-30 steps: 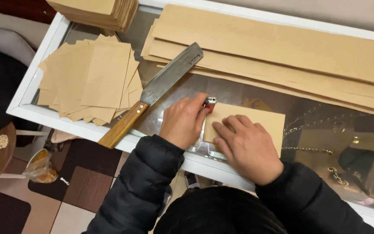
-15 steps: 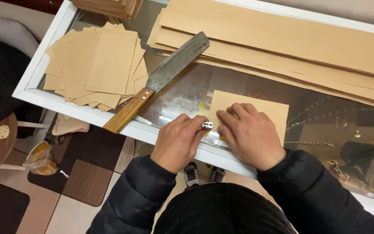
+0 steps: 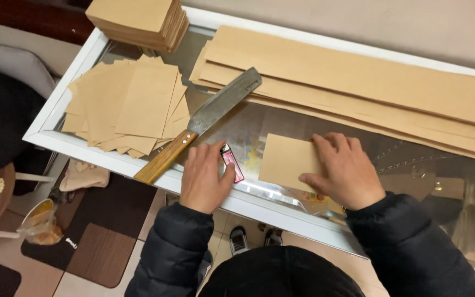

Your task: Folding long strips of brown paper and cutting them into smaller rectangular sections using a large knife on a glass counter.

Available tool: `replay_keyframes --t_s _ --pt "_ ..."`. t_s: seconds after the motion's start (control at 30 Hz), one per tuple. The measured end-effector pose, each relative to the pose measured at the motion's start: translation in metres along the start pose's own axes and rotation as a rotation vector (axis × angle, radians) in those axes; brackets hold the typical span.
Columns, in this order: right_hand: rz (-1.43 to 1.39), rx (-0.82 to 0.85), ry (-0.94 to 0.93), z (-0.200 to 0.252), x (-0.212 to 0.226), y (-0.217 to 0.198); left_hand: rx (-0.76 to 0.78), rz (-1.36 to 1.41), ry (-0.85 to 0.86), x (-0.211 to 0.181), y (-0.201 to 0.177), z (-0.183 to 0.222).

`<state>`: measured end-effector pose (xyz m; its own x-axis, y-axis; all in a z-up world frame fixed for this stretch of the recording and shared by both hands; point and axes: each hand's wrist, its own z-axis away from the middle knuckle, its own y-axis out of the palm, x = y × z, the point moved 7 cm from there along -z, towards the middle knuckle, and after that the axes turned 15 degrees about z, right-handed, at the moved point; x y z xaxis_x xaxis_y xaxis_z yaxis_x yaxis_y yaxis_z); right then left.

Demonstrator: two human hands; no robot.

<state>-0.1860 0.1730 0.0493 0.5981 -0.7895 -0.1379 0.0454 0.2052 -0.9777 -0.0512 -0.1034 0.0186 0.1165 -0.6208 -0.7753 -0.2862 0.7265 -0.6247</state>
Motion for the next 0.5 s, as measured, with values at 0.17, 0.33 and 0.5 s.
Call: replay_keyframes --t_s 0.17,0.33,0.5 --pt "0.044 0.090 0.087 -0.001 -0.004 -0.003 -0.188 -0.061 0.141 -0.025 -0.004 0.010" --pt "0.056 0.111 0.124 -0.010 -0.024 0.014 -0.290 -0.037 0.268 -0.044 -0.003 0.015" --pt "-0.659 0.089 0.121 0.009 -0.013 -0.022 -0.191 0.519 0.218 -0.056 0.003 0.014"
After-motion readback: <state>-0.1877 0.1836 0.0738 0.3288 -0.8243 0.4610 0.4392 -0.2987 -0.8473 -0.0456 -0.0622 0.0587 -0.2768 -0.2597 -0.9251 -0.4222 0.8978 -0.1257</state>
